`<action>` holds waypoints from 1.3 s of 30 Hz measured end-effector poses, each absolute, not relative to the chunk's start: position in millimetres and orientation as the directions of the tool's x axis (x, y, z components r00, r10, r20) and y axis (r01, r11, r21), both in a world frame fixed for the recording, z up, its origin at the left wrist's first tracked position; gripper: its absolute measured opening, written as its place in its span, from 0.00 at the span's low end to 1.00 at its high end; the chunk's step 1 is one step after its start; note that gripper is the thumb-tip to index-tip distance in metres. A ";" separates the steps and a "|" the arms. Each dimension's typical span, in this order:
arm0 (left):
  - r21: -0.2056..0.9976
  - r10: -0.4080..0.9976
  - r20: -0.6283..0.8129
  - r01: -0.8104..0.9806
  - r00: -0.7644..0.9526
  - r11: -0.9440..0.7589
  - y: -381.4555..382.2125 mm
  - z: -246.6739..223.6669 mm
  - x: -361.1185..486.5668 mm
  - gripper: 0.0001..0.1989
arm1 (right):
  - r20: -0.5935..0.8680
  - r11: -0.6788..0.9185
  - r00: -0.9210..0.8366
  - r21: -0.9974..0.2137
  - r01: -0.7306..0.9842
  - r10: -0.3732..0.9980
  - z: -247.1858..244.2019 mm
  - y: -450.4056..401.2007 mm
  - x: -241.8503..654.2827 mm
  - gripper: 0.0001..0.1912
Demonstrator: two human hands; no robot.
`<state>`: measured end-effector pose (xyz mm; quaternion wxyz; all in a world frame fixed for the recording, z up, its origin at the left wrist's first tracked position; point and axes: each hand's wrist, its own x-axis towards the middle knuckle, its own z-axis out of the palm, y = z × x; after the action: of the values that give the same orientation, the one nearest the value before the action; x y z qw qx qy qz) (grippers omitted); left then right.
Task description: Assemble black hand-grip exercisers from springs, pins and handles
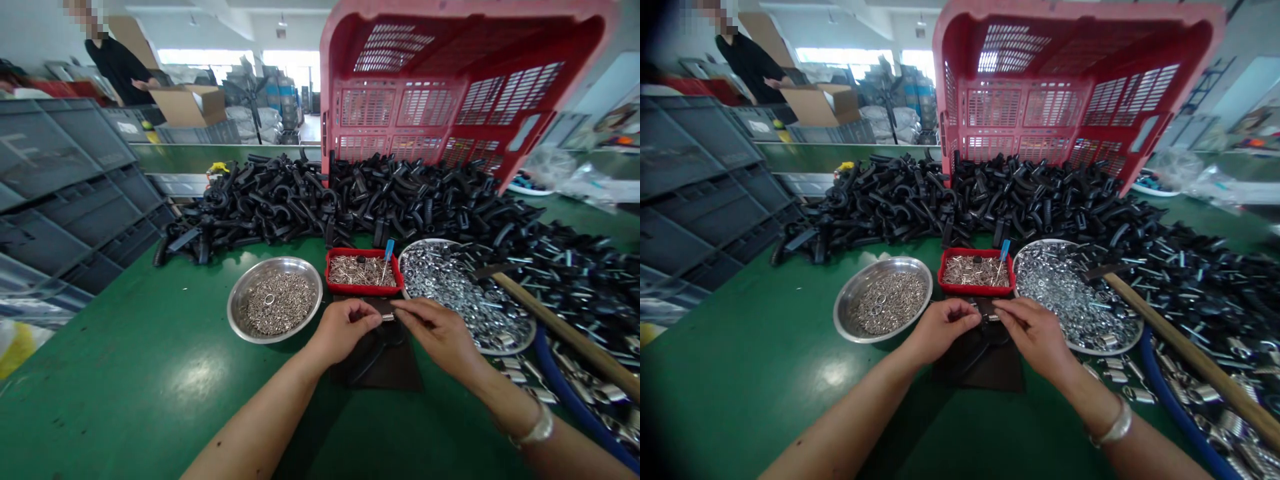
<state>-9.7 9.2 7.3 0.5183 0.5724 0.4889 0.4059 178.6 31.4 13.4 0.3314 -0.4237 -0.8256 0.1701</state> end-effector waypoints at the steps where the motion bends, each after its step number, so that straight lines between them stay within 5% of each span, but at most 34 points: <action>1: 0.994 0.963 -0.104 0.002 0.247 0.107 9.2 7.9 -9.8 0.12 | 0.417 0.561 -0.378 -0.664 0.494 0.827 15.2 27.8 171.8 0.11; 6: 0.826 0.870 -0.291 -0.354 0.397 0.438 7.9 5.7 -8.3 0.21 | 0.352 0.449 -0.391 -0.873 0.191 0.851 19.5 19.8 146.0 0.07; 13: 0.800 0.876 -0.302 -0.400 0.377 0.447 7.0 2.8 -1.4 0.22 | 0.289 0.351 -0.318 -0.923 0.158 0.903 20.2 17.9 141.0 0.07; 16: 0.926 0.950 -0.212 -0.264 0.228 0.270 9.7 5.0 -6.2 0.16 | 0.355 0.431 -0.260 -0.830 0.354 0.898 16.8 17.2 146.6 0.08; 19: 0.991 0.999 0.030 0.133 0.040 -0.035 14.2 6.8 -16.1 0.08 | 0.399 0.537 -0.363 -0.561 0.630 0.842 5.6 17.5 155.9 0.08; 22: 0.853 0.988 0.143 0.498 0.065 -0.156 16.1 6.1 -21.8 0.06 | 0.386 0.594 -0.468 -0.334 0.732 0.795 -8.9 16.7 160.5 0.09; 25: 0.689 0.981 0.126 0.699 0.144 -0.191 14.5 5.1 -20.3 0.09 | 0.406 0.592 -0.473 -0.245 0.768 0.782 -17.5 15.6 159.3 0.10; 39: 0.457 0.984 0.116 0.872 0.134 -0.173 9.7 -2.2 -13.7 0.08 | 0.315 0.589 -0.548 -0.043 0.807 0.775 -15.8 18.8 157.1 0.12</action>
<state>-13.7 9.7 -2.2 0.1410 0.7396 0.6276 0.1983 157.1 18.8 -15.8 0.1519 -0.4503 -0.8783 -0.0535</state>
